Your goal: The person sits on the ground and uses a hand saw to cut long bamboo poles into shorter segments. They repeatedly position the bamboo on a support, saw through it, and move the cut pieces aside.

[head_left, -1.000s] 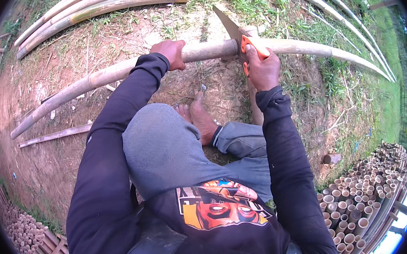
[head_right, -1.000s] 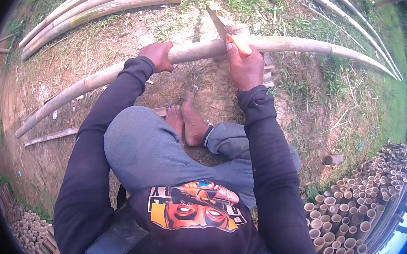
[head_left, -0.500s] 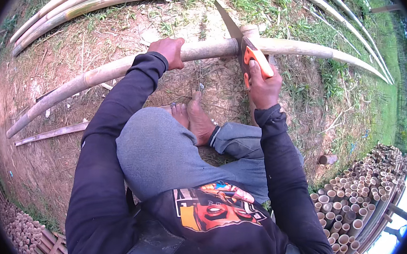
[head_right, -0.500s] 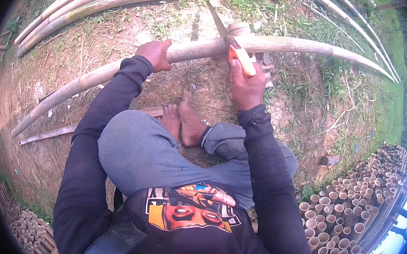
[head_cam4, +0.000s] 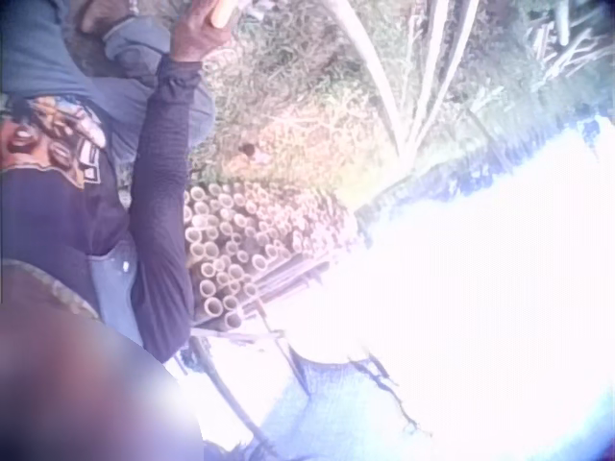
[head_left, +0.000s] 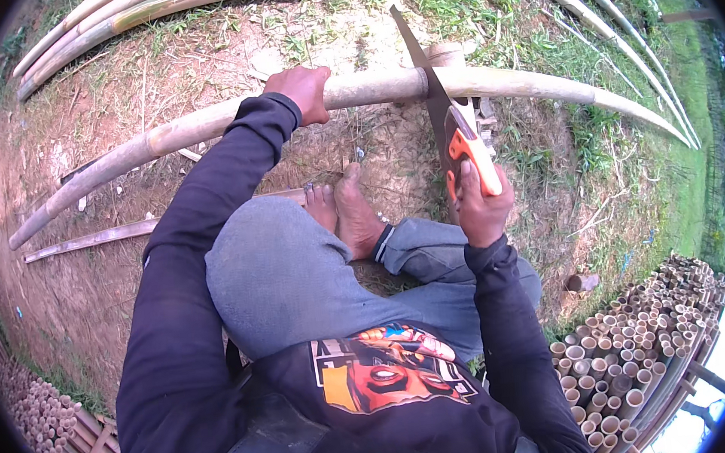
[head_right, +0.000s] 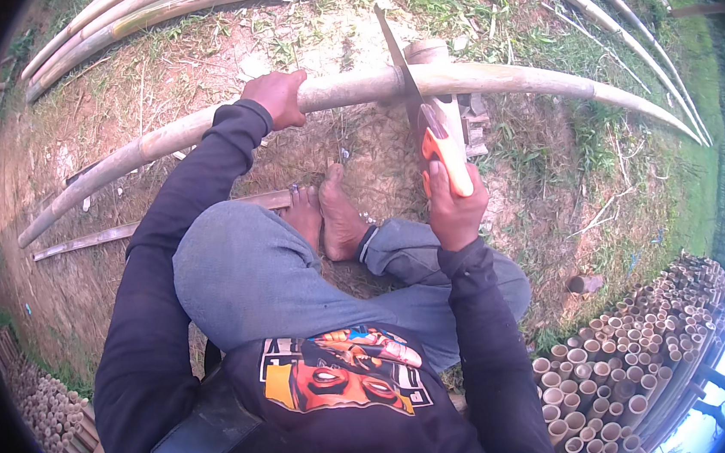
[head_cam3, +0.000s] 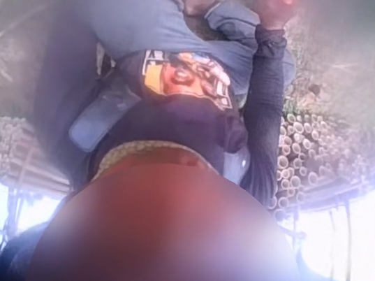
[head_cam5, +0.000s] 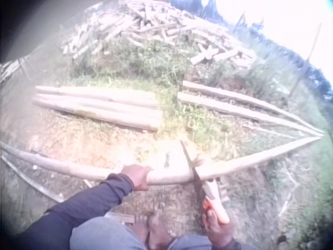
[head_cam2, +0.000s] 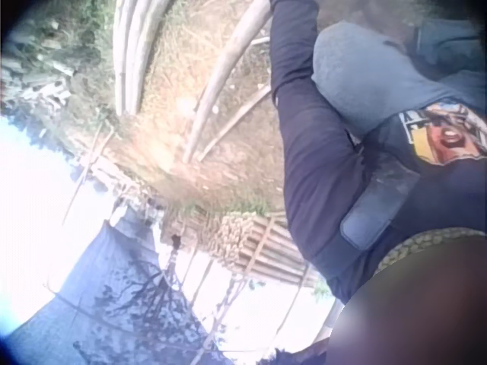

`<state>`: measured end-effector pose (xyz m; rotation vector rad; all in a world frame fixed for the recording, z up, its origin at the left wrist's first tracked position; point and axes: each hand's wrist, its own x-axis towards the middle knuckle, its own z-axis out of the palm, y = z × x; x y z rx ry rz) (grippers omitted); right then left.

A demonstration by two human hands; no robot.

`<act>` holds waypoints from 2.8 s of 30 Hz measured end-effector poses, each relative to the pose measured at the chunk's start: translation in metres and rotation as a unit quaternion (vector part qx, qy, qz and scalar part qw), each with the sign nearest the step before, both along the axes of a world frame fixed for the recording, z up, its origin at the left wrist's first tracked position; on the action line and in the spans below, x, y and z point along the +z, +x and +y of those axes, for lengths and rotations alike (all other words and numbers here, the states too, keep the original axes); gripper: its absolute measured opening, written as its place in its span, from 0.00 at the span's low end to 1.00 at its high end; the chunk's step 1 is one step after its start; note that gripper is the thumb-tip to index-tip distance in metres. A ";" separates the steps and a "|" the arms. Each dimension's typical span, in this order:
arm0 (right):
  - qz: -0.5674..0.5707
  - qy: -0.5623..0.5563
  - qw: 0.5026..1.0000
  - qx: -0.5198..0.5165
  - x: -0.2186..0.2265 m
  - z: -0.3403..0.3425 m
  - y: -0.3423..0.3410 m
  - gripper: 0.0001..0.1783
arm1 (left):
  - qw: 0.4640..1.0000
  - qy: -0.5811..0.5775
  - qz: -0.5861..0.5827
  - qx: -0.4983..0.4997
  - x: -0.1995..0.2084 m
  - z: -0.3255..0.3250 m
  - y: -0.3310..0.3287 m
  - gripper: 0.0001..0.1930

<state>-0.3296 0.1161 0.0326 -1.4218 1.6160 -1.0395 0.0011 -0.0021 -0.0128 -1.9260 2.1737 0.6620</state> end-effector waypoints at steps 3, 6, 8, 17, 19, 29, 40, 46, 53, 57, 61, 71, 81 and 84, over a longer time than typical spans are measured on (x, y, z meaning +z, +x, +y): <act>-0.040 -0.060 0.997 0.029 -0.031 -0.072 0.024 0.12 | 1.000 -0.004 -0.001 -0.005 0.008 0.003 0.001 0.30; -0.066 -0.052 0.996 0.035 -0.013 -0.020 0.006 0.11 | 1.000 -0.006 -0.002 -0.008 0.012 0.001 0.000 0.31; -0.073 0.043 0.996 -0.007 0.025 0.065 -0.026 0.09 | 1.000 0.022 -0.007 0.000 0.010 0.001 0.000 0.34; -0.131 0.009 0.991 -0.013 -0.022 -0.010 0.010 0.09 | 1.000 -0.002 -0.001 -0.003 -0.001 0.000 0.001 0.34; -0.067 -0.050 0.996 0.011 -0.051 -0.075 0.023 0.10 | 1.000 -0.003 -0.008 -0.009 0.004 0.001 -0.001 0.35; -0.058 0.025 0.997 -0.032 0.047 0.160 -0.045 0.07 | 1.000 0.014 -0.004 -0.001 -0.004 -0.001 0.000 0.32; -0.085 -0.019 0.996 -0.006 -0.037 0.022 -0.006 0.11 | 1.000 -0.015 -0.012 -0.006 0.005 -0.001 0.001 0.34; 0.003 -0.059 0.998 -0.005 0.035 0.139 -0.036 0.10 | 1.000 0.005 -0.015 -0.001 -0.010 -0.002 0.001 0.34; -0.079 -0.050 0.996 -0.010 -0.074 -0.059 0.021 0.13 | 0.999 0.005 -0.030 -0.010 0.000 0.000 -0.003 0.36; -0.031 0.017 0.999 -0.034 -0.016 0.048 -0.010 0.11 | 1.000 0.009 -0.019 0.004 0.002 0.001 -0.002 0.35; 0.007 -0.023 0.999 -0.041 0.042 0.162 -0.041 0.09 | 1.000 -0.005 -0.006 -0.002 -0.009 0.000 0.000 0.32; -0.045 -0.027 0.998 -0.023 -0.053 -0.040 0.016 0.13 | 1.000 0.018 -0.015 0.002 0.002 0.004 -0.002 0.36; -0.005 -0.025 0.999 -0.036 0.000 0.090 -0.013 0.09 | 1.000 0.003 -0.002 0.000 -0.017 0.000 0.003 0.32; -0.042 -0.090 0.995 -0.005 -0.058 -0.034 0.023 0.14 | 1.000 0.015 0.008 0.004 -0.010 0.002 0.002 0.32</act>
